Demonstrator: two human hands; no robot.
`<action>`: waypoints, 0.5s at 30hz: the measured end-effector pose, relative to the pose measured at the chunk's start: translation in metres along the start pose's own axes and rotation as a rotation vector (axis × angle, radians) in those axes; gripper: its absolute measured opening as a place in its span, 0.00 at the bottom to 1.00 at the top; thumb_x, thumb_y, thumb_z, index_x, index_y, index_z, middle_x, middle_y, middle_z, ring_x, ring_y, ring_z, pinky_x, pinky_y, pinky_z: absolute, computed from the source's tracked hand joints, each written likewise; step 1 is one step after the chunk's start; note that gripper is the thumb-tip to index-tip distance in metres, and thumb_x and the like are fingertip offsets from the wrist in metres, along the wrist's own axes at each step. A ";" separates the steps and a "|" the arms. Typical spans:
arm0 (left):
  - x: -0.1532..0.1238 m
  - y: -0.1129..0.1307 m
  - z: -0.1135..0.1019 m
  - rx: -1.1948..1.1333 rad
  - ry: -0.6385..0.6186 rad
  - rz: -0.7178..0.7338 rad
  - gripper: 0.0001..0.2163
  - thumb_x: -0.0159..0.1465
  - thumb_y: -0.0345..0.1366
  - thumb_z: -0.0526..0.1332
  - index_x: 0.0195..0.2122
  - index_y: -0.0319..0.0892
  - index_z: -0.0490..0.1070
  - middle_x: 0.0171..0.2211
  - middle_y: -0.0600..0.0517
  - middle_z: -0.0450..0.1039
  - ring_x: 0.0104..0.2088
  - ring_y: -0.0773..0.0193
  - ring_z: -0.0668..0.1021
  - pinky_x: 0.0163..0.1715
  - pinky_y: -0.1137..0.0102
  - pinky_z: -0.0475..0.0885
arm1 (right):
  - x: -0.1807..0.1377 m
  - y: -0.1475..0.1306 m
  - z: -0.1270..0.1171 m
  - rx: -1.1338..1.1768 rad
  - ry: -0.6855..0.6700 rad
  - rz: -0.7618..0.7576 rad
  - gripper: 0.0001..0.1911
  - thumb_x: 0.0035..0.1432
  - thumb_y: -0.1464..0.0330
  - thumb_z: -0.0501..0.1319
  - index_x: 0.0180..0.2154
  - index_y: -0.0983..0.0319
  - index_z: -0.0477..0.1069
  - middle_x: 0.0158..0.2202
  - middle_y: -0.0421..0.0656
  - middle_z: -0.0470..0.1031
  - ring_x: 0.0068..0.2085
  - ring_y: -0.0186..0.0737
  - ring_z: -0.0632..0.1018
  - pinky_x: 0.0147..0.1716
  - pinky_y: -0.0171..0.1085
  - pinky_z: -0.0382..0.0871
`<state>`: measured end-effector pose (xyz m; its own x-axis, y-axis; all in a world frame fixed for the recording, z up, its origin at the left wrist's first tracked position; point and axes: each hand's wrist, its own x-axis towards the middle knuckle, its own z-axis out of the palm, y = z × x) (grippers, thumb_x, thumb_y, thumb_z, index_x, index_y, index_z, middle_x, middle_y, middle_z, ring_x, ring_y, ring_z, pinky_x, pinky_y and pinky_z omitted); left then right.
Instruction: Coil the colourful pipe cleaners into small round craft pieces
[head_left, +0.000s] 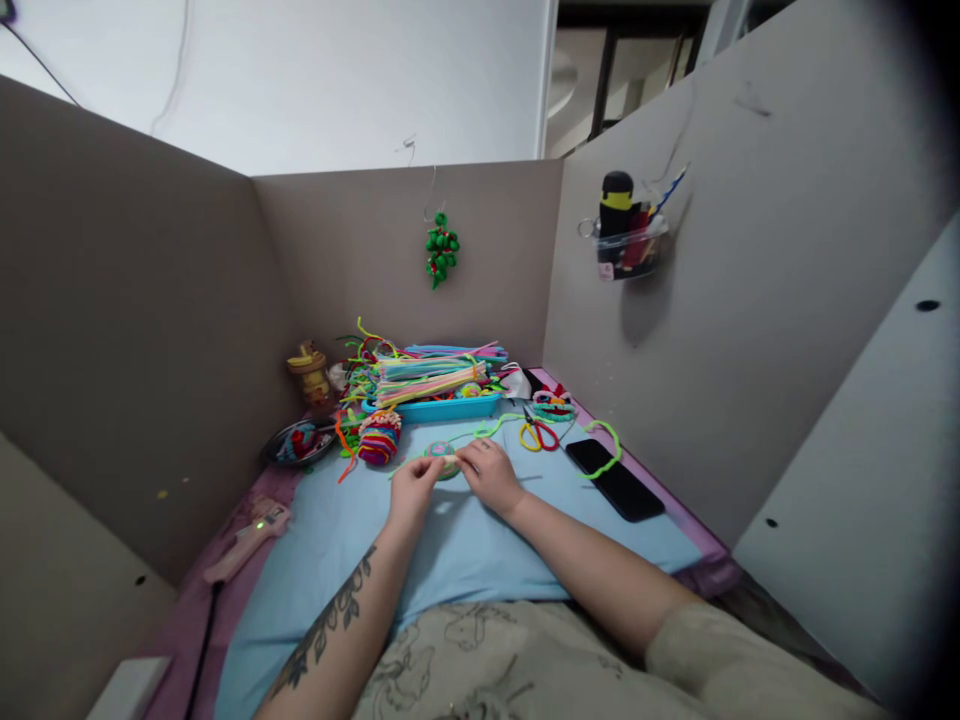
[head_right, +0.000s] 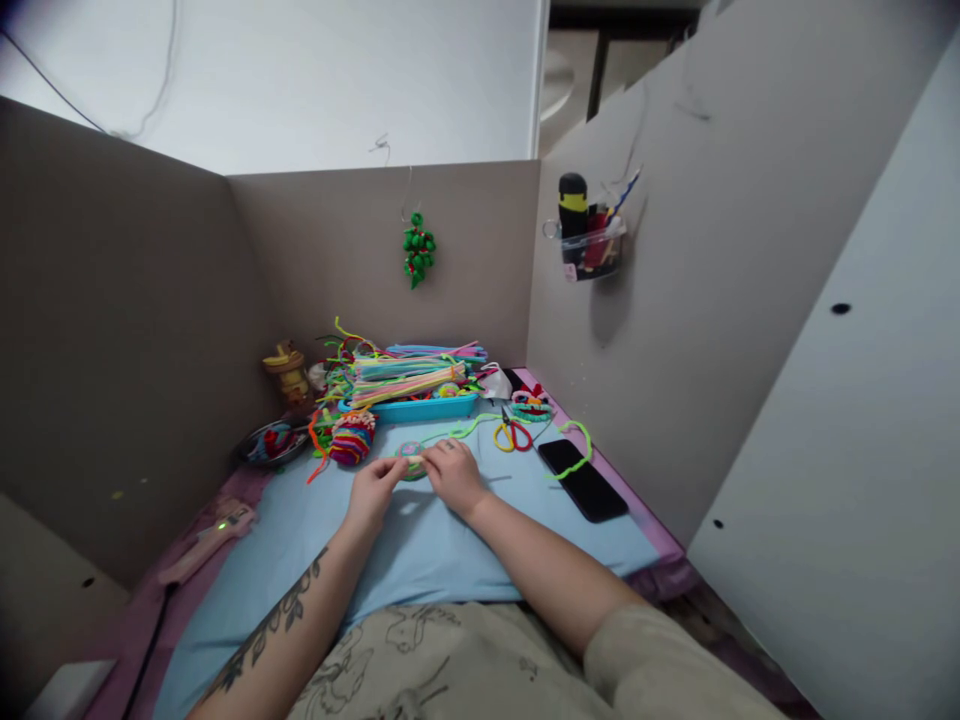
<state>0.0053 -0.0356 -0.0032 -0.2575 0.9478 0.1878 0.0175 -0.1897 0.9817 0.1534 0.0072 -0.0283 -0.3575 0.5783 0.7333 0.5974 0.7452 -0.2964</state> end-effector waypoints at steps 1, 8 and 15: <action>0.001 -0.001 0.000 0.005 0.002 0.004 0.12 0.47 0.41 0.66 0.26 0.35 0.78 0.23 0.49 0.77 0.26 0.62 0.75 0.29 0.72 0.68 | 0.000 0.000 0.000 -0.001 0.001 0.000 0.07 0.59 0.70 0.55 0.34 0.61 0.71 0.32 0.45 0.71 0.37 0.41 0.69 0.39 0.39 0.60; 0.004 -0.007 -0.001 0.018 0.003 0.019 0.12 0.47 0.40 0.65 0.26 0.35 0.77 0.22 0.50 0.76 0.25 0.63 0.74 0.30 0.72 0.67 | 0.000 -0.002 0.001 0.026 0.010 0.009 0.05 0.58 0.70 0.56 0.34 0.60 0.70 0.33 0.45 0.71 0.38 0.42 0.69 0.39 0.40 0.61; 0.008 -0.012 -0.003 -0.077 0.046 0.039 0.14 0.49 0.41 0.64 0.31 0.35 0.74 0.26 0.50 0.75 0.28 0.64 0.75 0.31 0.72 0.68 | 0.001 0.000 0.000 0.104 -0.008 0.057 0.12 0.52 0.71 0.59 0.41 0.61 0.67 0.36 0.45 0.71 0.38 0.42 0.70 0.39 0.39 0.63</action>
<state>-0.0001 -0.0262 -0.0134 -0.3021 0.9270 0.2223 -0.0452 -0.2468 0.9680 0.1526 0.0075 -0.0280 -0.3305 0.6232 0.7088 0.5394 0.7410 -0.4000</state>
